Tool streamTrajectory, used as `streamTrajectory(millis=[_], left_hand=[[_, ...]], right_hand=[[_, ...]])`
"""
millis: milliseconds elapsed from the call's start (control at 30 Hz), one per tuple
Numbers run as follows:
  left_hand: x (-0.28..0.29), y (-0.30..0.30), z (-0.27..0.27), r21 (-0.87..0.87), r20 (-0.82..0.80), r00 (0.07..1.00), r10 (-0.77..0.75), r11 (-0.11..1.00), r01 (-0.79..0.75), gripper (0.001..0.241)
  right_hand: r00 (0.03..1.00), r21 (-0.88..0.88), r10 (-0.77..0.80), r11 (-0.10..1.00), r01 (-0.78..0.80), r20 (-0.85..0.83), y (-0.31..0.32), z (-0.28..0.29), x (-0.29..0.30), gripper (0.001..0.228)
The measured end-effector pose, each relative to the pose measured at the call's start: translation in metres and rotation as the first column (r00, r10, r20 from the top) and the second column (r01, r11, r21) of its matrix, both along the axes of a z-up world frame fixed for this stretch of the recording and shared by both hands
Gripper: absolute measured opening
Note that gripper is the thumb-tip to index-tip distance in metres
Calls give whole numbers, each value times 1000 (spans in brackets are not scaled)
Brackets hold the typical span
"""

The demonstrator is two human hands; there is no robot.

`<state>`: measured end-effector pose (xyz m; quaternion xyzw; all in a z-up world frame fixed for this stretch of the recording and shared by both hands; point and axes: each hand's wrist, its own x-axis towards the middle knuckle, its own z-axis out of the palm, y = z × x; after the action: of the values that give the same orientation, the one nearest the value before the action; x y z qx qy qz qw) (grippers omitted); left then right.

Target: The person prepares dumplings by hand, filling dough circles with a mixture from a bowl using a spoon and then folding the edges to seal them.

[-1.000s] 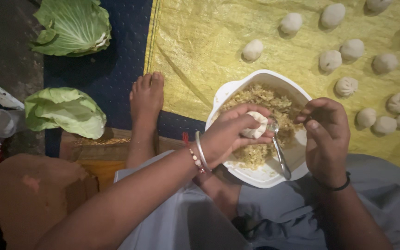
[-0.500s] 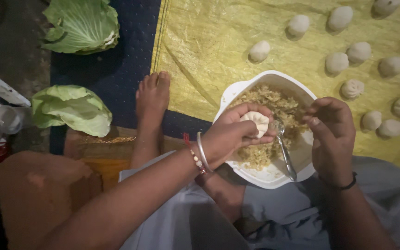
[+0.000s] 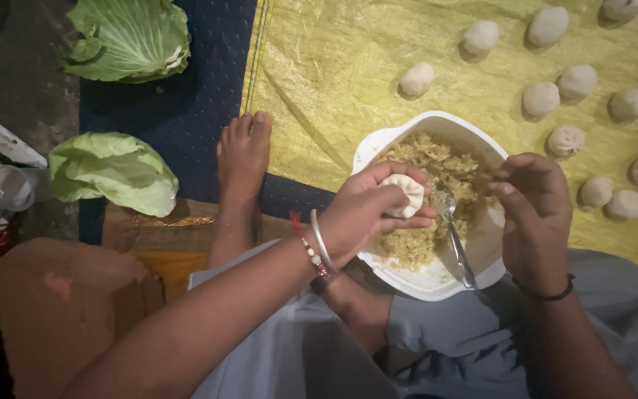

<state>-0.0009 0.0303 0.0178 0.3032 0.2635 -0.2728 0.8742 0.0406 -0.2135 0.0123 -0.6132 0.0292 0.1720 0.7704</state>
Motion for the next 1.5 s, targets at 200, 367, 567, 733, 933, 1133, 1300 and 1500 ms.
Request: streamTrajectory(millis=[200,367,567,733,933,1133,1300,1500], left_hand=[[1,-1,2,1,36,999,-4,1000,4,26],[3,-1,4,-24,116,993,8,1000,-5,29],[3,-5,4,-220,150,984,95,974,-61,43],[0,-7,2,-292,192,976,104,955,-45,53],[4,-11,7,-148,249,968,21,989,17,56],[-1,-21,23,253,338,904,-261,951,180,53],[2,-15,25,278,396,903,-168,959,56,48],[3,4,9,255,260,966,-18,965,-51,47]], right_hand=[[1000,-37,-3,999,4,22,-2,0,-1,29],[991,35,8,999,-3,-132,2,-4,1,29],[878,350,239,933,-87,-416,20,-3,-6,57],[811,488,308,873,-32,-497,28,2,-6,69],[784,485,313,874,-18,-536,28,2,-6,66],[680,506,293,853,132,-672,25,-6,-12,62],[723,589,334,798,124,-605,22,-8,-12,61],[706,573,338,811,117,-622,25,3,-9,75]])
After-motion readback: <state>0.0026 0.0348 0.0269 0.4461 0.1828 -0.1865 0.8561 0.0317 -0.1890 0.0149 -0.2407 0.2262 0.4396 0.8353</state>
